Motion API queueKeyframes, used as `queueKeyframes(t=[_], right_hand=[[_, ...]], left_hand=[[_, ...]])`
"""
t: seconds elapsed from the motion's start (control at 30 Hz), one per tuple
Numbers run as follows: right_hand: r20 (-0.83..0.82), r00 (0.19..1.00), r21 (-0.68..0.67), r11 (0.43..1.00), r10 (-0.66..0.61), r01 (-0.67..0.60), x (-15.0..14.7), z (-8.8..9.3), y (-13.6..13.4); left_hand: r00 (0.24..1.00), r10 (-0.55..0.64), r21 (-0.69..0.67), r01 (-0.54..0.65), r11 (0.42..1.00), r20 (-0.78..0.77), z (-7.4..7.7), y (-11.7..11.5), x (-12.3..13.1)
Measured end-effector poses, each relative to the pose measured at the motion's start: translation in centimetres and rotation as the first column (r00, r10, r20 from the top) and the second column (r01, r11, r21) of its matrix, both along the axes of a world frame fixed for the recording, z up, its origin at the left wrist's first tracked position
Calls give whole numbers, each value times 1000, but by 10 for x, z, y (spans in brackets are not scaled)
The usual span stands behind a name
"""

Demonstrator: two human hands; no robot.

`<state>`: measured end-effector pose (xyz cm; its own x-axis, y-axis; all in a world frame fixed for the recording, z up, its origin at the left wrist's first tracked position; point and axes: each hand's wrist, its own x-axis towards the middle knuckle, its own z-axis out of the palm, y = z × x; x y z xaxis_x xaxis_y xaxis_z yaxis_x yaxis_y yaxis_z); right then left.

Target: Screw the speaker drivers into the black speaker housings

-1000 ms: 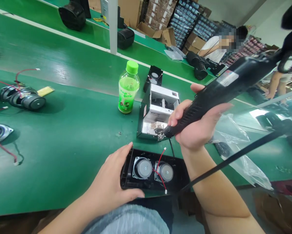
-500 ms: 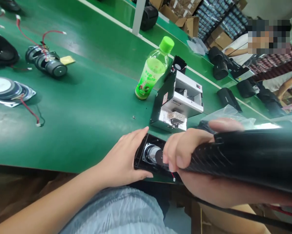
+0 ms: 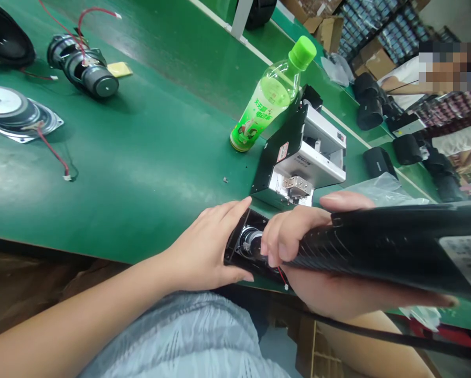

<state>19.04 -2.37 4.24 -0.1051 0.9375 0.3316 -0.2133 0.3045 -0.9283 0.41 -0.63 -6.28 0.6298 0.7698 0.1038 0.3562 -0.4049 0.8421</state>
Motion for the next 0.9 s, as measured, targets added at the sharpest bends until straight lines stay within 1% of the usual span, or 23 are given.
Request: queueKeyframes(t=[0.23,0.43,0.7,0.9], right_hand=[[-35,999,-19,1000,15,-16,1,0,-1],[-25,1000,16,1000,4,-4,0,0,0],[-20,1000,18,1000,12,-11,-1,-4,-5],[47,999,55,998,0,-2,2,0,-4]], left_hand=[[1000,1,14,-1,1000,26,-2,0,0],[1000,-4,22,4,1000,20,-1,0,0],[1000,-10,-14,10,1000,13,3,2,1],[1000,-3,-26,4,1000,26,4,1,2]])
